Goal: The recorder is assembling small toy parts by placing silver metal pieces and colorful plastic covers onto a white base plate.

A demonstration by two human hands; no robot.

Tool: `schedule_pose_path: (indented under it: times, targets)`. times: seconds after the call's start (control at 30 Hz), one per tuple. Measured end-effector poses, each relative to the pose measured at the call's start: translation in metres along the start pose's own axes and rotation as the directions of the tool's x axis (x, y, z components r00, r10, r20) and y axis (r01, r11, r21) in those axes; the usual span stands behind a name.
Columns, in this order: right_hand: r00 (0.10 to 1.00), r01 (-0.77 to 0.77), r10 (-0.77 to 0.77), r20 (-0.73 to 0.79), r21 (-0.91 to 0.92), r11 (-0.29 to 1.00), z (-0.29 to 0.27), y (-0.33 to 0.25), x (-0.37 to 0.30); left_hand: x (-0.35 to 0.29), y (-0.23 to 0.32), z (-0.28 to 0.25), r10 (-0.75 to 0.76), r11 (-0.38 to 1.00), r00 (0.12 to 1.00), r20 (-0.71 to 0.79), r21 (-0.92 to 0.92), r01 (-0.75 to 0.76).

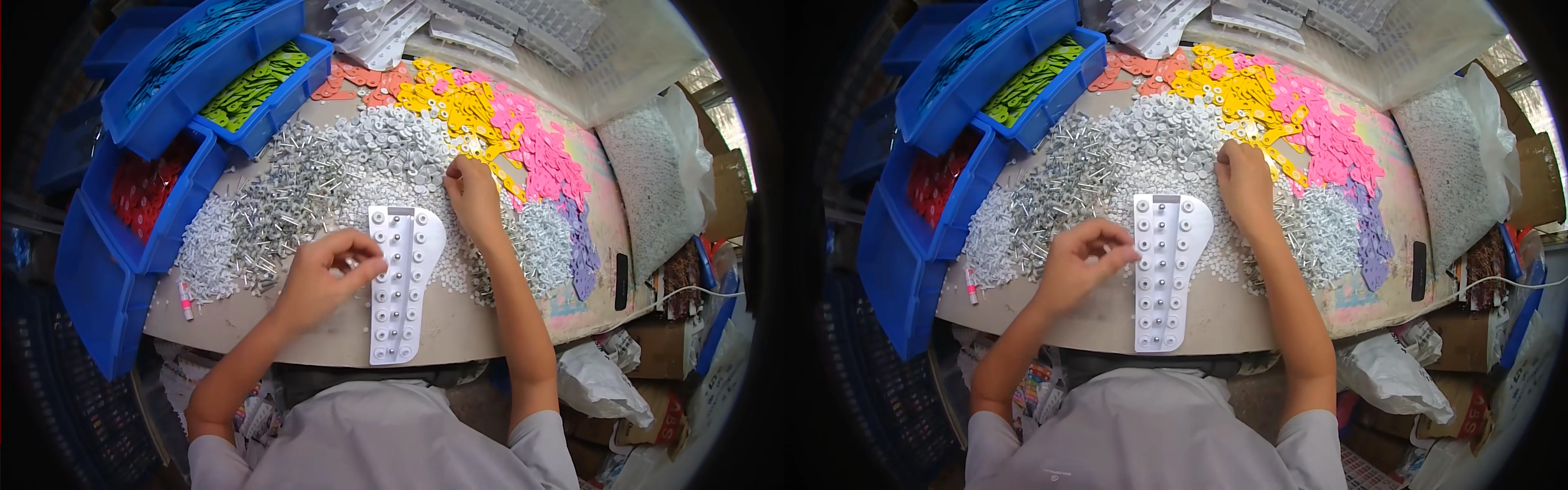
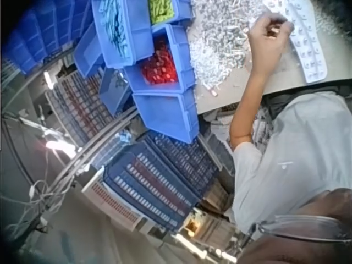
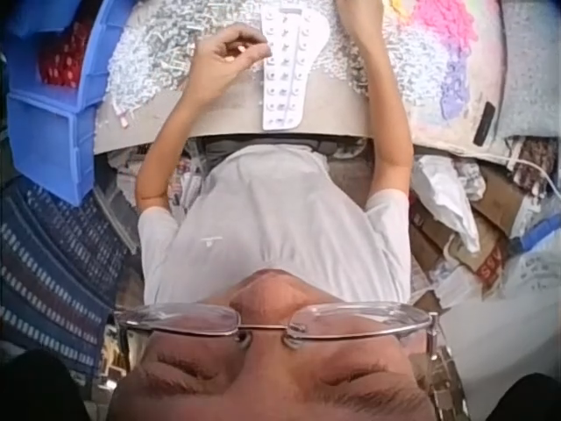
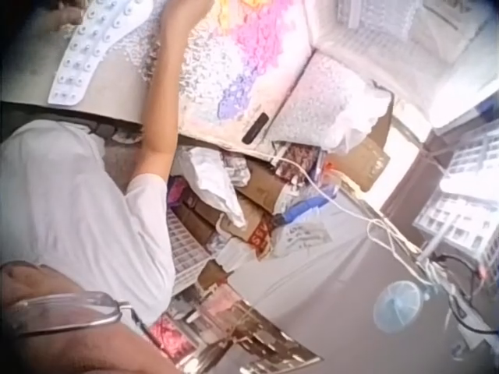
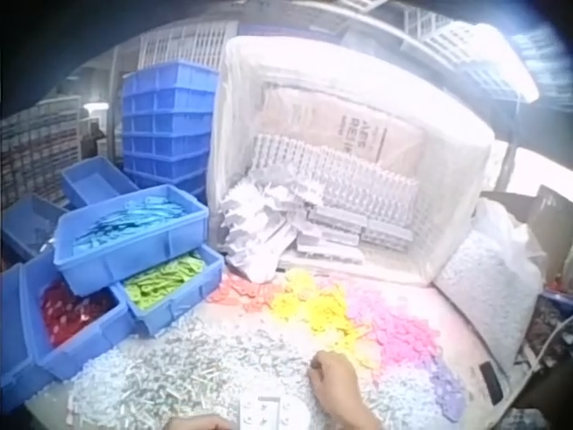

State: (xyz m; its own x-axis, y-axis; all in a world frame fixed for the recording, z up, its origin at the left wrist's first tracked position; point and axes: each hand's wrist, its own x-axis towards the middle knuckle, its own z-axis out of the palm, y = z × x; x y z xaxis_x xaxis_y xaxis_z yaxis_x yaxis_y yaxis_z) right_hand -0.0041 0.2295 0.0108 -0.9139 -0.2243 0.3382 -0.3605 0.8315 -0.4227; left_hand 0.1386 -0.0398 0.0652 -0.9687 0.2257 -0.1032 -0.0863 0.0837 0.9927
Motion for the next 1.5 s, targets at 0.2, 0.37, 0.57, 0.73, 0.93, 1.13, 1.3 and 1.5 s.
schedule_pose_path:
  times: [0.2,0.37,0.57,0.73,0.93,1.13,1.3,1.5]
  targets:
    - [0.989,-0.149,0.149,0.024,0.303,0.941,-0.052,-0.059,-0.049,-0.064,-0.01,0.013,-0.231,0.95,0.972,0.047,-0.206,0.236]
    - [0.971,-0.053,-0.051,0.236,0.415,0.908,-0.085,-0.104,-0.132,-0.091,-0.025,0.024,0.134,0.975,0.988,0.077,0.17,-0.146]
    - [0.895,-0.215,-0.007,0.445,0.445,0.869,-0.092,-0.127,-0.181,-0.102,-0.033,0.04,0.181,0.939,0.981,0.067,0.285,-0.193]
    - [0.912,-0.205,-0.002,0.411,0.459,0.865,-0.079,-0.124,-0.196,-0.102,-0.041,0.052,0.267,0.882,0.964,0.006,0.402,-0.246]
    - [0.938,-0.279,0.131,0.322,0.472,0.836,-0.065,-0.13,-0.21,-0.103,-0.041,0.055,0.333,0.816,0.943,0.003,0.501,-0.29]
    - [0.991,0.045,-0.086,0.098,0.358,0.932,-0.047,-0.116,-0.226,-0.105,-0.049,0.054,0.529,0.65,0.848,0.031,0.628,-0.428]
    - [0.993,0.086,-0.112,0.044,0.389,0.917,-0.041,-0.109,-0.229,-0.101,-0.061,0.054,0.473,0.791,0.881,-0.028,0.454,-0.41]
    - [0.986,0.105,-0.151,0.071,0.439,0.892,-0.053,-0.106,-0.217,-0.091,-0.057,0.022,0.49,0.796,0.836,-0.248,0.519,-0.312]
